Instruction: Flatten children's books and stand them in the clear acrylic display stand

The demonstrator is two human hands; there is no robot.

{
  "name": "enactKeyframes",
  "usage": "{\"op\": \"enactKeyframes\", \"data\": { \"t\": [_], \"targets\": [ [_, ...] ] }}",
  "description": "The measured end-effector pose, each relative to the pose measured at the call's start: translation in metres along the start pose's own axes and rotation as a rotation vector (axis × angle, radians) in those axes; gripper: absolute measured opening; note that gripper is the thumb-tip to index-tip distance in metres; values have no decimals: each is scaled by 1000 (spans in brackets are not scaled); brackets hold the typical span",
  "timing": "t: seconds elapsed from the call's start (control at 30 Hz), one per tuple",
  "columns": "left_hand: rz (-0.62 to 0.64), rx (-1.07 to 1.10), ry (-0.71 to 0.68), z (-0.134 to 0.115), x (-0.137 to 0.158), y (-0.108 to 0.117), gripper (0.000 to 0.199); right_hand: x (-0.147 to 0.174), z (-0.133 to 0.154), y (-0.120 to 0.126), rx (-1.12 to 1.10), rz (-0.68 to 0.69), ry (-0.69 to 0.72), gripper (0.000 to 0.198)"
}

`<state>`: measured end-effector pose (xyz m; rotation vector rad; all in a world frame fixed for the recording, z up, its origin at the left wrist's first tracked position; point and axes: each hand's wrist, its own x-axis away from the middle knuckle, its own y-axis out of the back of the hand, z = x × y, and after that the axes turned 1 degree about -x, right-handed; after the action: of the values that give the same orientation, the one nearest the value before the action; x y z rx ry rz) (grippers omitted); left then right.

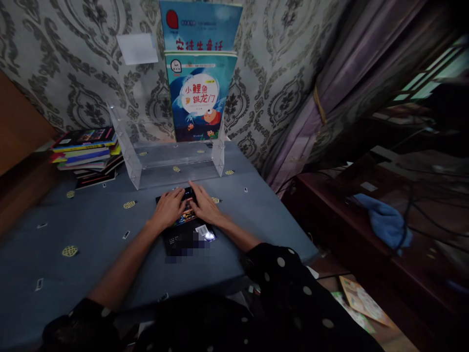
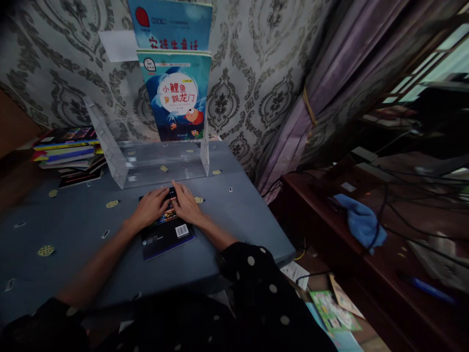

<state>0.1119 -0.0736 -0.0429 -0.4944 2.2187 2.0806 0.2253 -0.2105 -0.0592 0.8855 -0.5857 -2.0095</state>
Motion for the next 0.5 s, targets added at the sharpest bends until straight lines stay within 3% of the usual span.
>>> {"op": "enactKeyframes", "data": {
  "t": [0.23,0.5],
  "targets": [
    [28,25,-49,6,-2,-7,47,-7,-9,-1,-171,60,29,72],
    [92,53,-87,13,-5,-9,52,-8,-15,-6,-153,56,32,72]
  ]
}}
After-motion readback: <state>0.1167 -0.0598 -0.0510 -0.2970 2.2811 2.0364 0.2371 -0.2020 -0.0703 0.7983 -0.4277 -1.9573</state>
